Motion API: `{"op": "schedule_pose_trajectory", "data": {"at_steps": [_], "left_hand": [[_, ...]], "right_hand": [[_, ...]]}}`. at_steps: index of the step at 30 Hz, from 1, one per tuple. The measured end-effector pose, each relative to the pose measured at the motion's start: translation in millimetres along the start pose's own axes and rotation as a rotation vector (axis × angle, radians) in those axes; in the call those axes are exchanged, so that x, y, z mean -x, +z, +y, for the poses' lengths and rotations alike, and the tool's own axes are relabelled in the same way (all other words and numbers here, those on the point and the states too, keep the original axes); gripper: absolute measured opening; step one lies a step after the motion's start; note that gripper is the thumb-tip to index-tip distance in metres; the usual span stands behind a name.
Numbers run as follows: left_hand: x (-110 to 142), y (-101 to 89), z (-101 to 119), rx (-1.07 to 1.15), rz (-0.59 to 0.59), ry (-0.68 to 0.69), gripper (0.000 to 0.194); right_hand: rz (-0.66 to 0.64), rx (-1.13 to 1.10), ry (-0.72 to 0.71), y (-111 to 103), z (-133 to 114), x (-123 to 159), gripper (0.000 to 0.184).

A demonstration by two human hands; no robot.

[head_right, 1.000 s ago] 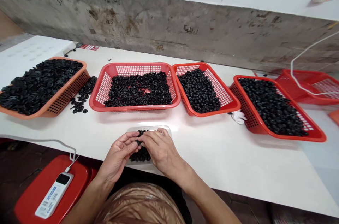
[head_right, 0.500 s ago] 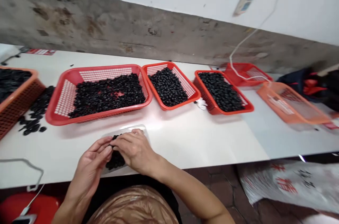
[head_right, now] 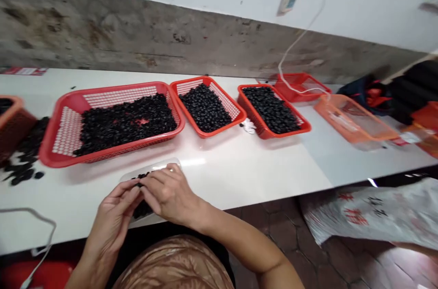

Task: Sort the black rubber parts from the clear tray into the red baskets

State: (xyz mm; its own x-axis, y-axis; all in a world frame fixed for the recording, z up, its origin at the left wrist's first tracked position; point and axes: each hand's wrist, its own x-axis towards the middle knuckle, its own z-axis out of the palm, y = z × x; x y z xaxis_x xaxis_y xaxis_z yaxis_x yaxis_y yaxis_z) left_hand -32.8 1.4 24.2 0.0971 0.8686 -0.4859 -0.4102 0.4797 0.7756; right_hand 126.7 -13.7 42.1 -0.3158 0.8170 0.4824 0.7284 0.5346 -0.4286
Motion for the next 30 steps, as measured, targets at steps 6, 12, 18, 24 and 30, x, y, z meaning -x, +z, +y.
{"op": "schedule_pose_trajectory", "data": {"at_steps": [6,12,18,24,30], "left_hand": [[2,8.8,-1,0.107,0.022,-0.018,0.038],[2,7.3,0,0.013,-0.084,0.010,0.033],[-3,-0.3,1,-0.220,-0.156,0.129,0.029],[1,5.1,2,-0.090,-0.148,0.056,0.031],[4,6.7,4,-0.042,-0.226,0.035,0.029]], "right_hand": [[0.078,0.134,-0.069,8,-2,-2,0.024],[0.179,0.190,-0.102,13,1,-4,0.019],[0.148,0.181,-0.093,12,1,-4,0.020],[0.094,0.121,-0.078,15,6,-2,0.027],[-0.001,-0.037,-0.163,8,14,-6,0.029]]}}
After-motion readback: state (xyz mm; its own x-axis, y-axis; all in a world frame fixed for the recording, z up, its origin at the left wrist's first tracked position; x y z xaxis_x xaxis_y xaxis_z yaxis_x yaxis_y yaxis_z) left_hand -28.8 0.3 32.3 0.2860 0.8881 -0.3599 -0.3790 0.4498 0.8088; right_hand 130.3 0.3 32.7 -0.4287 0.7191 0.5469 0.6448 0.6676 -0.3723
